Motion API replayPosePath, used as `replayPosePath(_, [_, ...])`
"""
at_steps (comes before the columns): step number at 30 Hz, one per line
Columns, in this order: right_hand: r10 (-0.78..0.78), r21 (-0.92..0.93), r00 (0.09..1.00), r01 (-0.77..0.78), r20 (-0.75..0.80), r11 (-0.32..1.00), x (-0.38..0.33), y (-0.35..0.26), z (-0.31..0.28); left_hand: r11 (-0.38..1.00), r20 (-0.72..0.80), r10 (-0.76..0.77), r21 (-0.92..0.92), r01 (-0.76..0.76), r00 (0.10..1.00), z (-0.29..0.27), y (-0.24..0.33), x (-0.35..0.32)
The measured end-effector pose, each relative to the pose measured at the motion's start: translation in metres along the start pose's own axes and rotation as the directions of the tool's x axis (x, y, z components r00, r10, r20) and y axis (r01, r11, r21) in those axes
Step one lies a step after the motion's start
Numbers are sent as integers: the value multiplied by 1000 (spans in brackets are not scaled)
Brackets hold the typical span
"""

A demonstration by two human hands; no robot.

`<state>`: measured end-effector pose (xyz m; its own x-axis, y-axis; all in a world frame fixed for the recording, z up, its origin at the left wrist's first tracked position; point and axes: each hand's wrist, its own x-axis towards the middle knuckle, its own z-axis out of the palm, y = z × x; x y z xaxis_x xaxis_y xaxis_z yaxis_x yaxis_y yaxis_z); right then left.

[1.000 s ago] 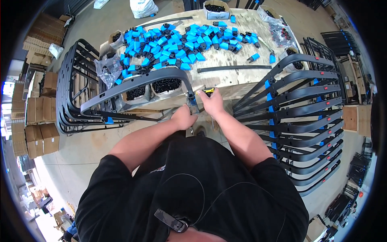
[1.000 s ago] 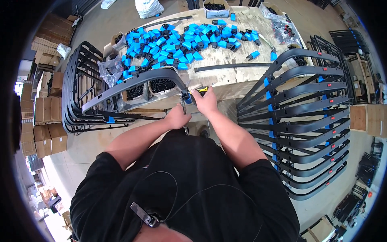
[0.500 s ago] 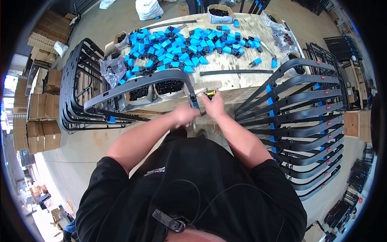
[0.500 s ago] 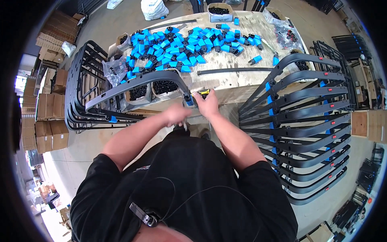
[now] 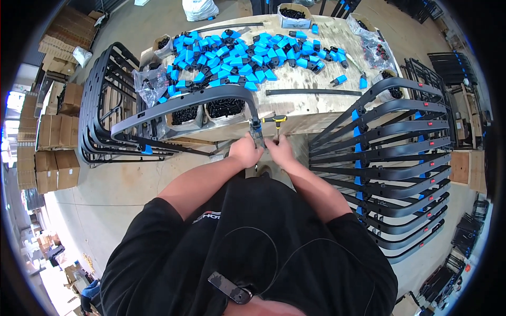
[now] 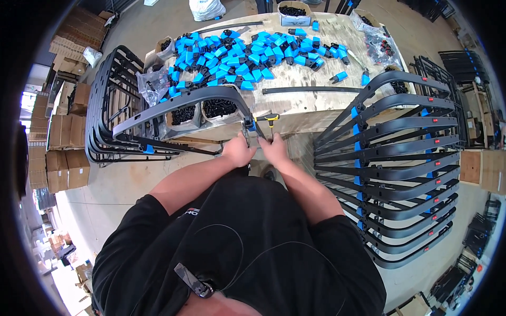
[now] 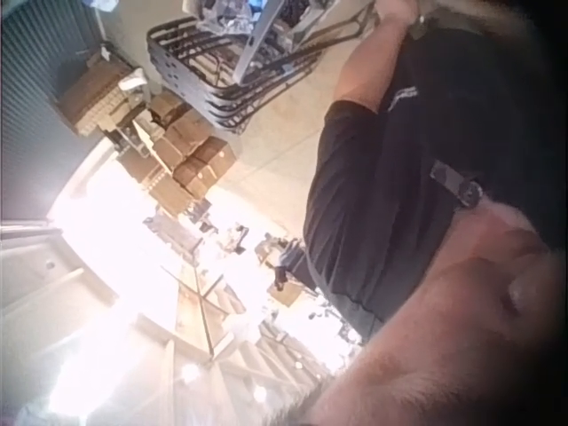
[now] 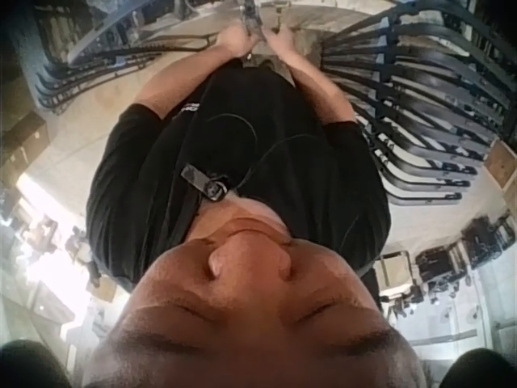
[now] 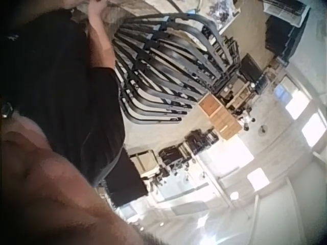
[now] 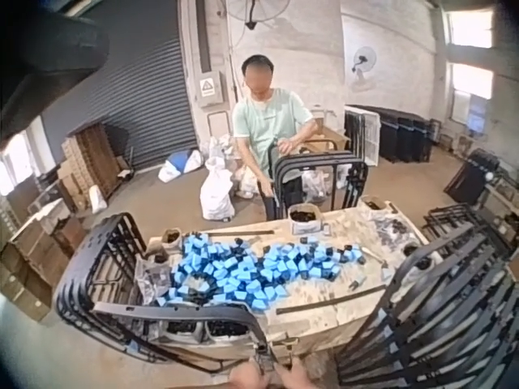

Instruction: The recorder is assembling metal frames by attaching blue plastic caps and using a screwdriver to secure components.

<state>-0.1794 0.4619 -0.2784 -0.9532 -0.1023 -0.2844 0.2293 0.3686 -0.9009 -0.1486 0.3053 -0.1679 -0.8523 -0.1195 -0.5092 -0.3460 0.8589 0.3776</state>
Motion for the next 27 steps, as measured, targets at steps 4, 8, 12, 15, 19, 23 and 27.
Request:
replayPosePath(4, [144, -170, 972, -113, 184, 979, -62, -89, -48, 1000, -72, -9, -21, 7, 997, 12, -10, 5])
replayPosePath(8, [282, -22, 903, -291, 326, 957, -64, -131, -69, 999, -56, 1, -35, -3, 998, 11, -7, 1])
replayPosePath(12, [300, 57, 896, -336, 326, 940, -60, -117, -71, 990, -45, -17, -139, 11, 999, 3, -9, -4])
replayPosePath(15, [279, 117, 931, -312, 235, 943, -54, -125, -70, 958, -188, 71, -261, -120, 980, 10, -36, -7])
replayPosePath(19, [66, 31, 997, -67, 48, 997, -26, -98, -50, 463, -23, -175, -884, 62, 984, -13, -57, -20])
replayPosePath(23, [-63, -181, 997, 68, 34, 981, -16, -143, -47, 470, -26, -330, -872, 140, 944, -53, -75, -35])
replayPosePath(27, [-114, -135, 993, 118, 37, 984, 33, -98, -20, 382, -18, -417, -911, 157, 909, -65, -135, -30])
